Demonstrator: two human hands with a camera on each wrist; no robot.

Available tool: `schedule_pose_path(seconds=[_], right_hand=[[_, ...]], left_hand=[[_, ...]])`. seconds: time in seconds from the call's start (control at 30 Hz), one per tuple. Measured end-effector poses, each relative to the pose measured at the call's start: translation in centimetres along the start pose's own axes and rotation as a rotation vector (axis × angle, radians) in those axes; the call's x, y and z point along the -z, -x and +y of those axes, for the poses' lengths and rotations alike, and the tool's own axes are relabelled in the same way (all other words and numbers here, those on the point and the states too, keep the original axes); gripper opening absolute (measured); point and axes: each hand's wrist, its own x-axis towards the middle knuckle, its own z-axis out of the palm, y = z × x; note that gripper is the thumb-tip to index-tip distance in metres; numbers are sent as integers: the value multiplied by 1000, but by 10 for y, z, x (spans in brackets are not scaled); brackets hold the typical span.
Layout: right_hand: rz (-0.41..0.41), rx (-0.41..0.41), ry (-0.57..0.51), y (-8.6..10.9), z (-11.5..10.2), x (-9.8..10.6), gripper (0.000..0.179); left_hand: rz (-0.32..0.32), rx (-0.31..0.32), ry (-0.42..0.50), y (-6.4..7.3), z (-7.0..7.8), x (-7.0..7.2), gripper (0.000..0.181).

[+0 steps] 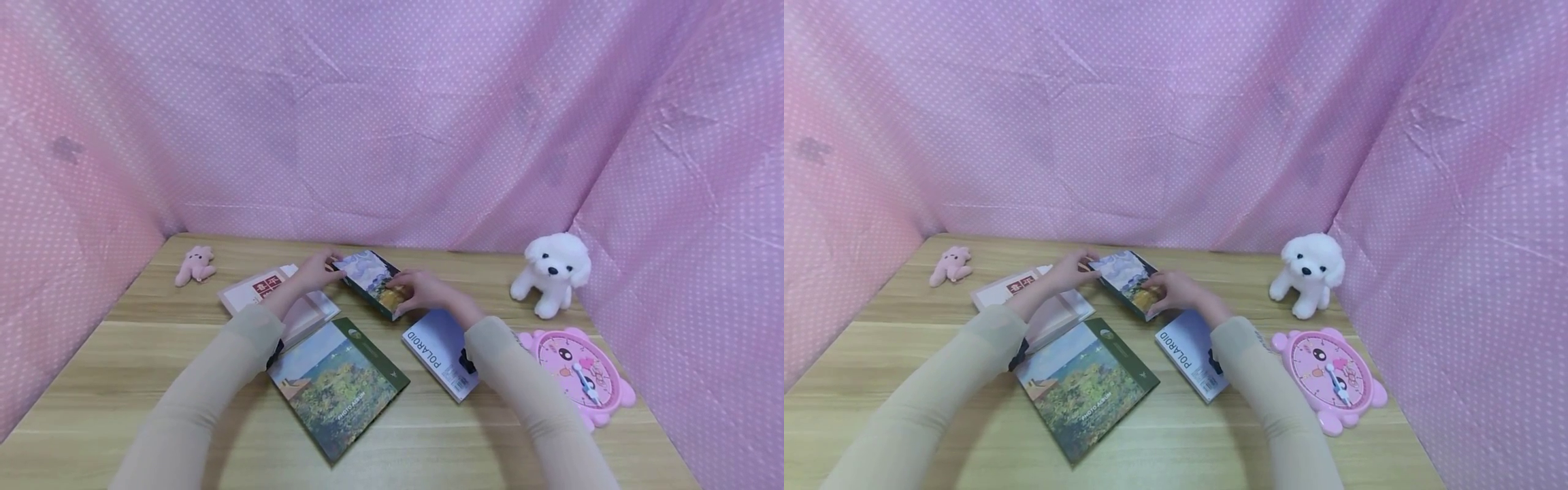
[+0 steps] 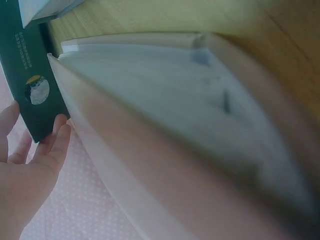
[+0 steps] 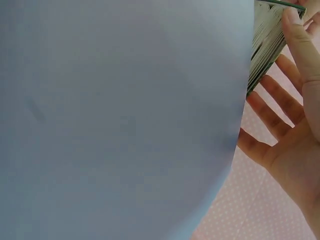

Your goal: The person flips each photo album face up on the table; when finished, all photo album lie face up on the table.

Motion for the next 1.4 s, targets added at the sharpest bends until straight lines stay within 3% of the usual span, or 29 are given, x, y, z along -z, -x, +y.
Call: schedule_pose_path(seconds=[0.23,0.43,0.73,1.07,1.17,1.4], right_hand=[[-19,-13,53,-8,-3,-3,63],[-31,-34,65,-12,-4,-4,61],[-36,41,82,-14,-11,-5,61],[-117,-49,-103,-5,-22,2,61],[-110,-62,-110,2,-31,9,62],[-61,-46,-71,26,-49,21,60]], left_hand=[[19,-28,-45,1,5,-1,41],[40,-14,-75,1,5,-1,42],[52,2,-120,5,2,1,44],[3,29,-161,13,6,4,46],[-8,10,-190,18,11,7,48],[-23,-111,-203,36,30,7,47]])
